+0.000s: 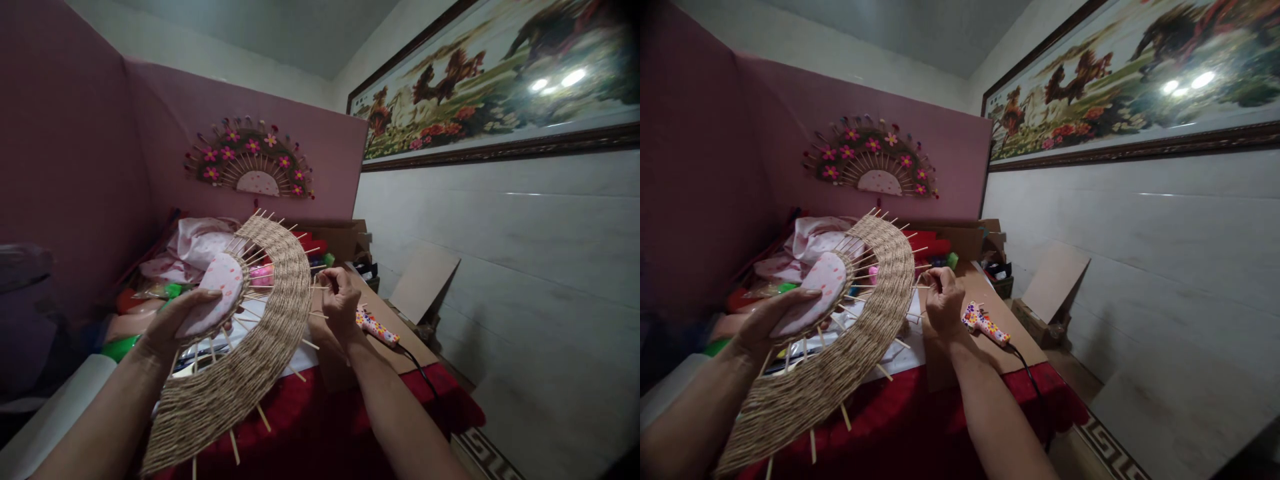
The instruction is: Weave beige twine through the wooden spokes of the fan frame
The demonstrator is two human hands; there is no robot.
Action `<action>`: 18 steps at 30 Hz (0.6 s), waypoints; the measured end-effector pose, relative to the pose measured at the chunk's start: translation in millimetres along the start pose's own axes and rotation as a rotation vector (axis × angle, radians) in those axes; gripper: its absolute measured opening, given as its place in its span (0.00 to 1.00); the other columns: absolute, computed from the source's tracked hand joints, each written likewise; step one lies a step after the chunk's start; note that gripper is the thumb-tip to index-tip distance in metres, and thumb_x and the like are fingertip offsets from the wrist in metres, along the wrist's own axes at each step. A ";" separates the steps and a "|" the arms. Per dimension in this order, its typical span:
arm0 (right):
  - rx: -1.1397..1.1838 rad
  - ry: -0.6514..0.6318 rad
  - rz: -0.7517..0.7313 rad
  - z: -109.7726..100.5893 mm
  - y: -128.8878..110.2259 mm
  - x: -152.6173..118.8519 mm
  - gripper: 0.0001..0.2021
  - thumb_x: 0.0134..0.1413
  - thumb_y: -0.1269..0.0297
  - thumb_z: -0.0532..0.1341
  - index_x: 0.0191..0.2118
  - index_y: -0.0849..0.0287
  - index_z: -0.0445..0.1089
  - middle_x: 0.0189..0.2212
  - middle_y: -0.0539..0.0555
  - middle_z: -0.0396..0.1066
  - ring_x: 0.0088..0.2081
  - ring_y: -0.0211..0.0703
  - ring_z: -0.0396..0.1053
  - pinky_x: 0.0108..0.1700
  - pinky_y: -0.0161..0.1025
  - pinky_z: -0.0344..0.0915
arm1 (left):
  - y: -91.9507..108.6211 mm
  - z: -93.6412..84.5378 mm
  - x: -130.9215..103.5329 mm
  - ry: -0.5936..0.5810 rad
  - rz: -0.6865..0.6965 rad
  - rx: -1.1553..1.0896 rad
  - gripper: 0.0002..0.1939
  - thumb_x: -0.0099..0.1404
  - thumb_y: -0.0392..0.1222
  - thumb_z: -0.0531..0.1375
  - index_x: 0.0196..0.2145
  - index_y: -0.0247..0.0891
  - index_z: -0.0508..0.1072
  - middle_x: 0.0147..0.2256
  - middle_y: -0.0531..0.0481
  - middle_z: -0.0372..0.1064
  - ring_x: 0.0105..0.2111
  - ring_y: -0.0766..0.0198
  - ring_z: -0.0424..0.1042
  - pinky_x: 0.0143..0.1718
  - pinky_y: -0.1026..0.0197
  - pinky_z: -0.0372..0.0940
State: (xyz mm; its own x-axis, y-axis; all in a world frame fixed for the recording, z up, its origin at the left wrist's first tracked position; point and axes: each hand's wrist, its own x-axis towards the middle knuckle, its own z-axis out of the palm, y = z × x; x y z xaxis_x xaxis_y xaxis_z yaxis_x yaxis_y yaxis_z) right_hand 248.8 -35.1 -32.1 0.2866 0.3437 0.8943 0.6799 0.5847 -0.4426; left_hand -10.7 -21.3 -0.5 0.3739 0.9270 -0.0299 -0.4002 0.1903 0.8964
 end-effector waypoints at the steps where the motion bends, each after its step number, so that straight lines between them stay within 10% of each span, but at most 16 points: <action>1: 0.011 -0.012 -0.002 0.1 0.1 -0.4 0.06 0.54 0.64 0.56 0.30 0.59 0.66 0.25 0.50 0.68 0.27 0.38 0.65 0.31 0.34 0.60 | 0.0 0.2 0.0 0.002 0.001 -0.006 0.11 0.58 0.27 0.49 0.33 0.24 0.70 0.22 0.37 0.73 0.17 0.58 0.72 0.17 0.60 0.69; 18: 0.219 -0.092 0.089 3.9 6.2 8.4 0.05 0.52 0.67 0.56 0.30 0.59 0.69 0.25 0.49 0.66 0.28 0.37 0.64 0.31 0.34 0.60 | -0.9 4.7 -1.2 0.099 -0.014 -0.128 0.18 0.57 0.24 0.49 0.43 0.26 0.70 0.22 0.39 0.73 0.16 0.56 0.71 0.16 0.58 0.69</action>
State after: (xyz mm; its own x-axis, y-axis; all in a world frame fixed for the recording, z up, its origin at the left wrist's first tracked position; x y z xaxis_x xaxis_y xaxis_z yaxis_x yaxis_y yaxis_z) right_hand 252.8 -25.7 -27.6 0.2689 0.4607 0.8458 0.4892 0.6912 -0.5320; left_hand -6.9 -24.1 0.9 0.2985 0.9500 -0.0914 -0.5009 0.2375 0.8323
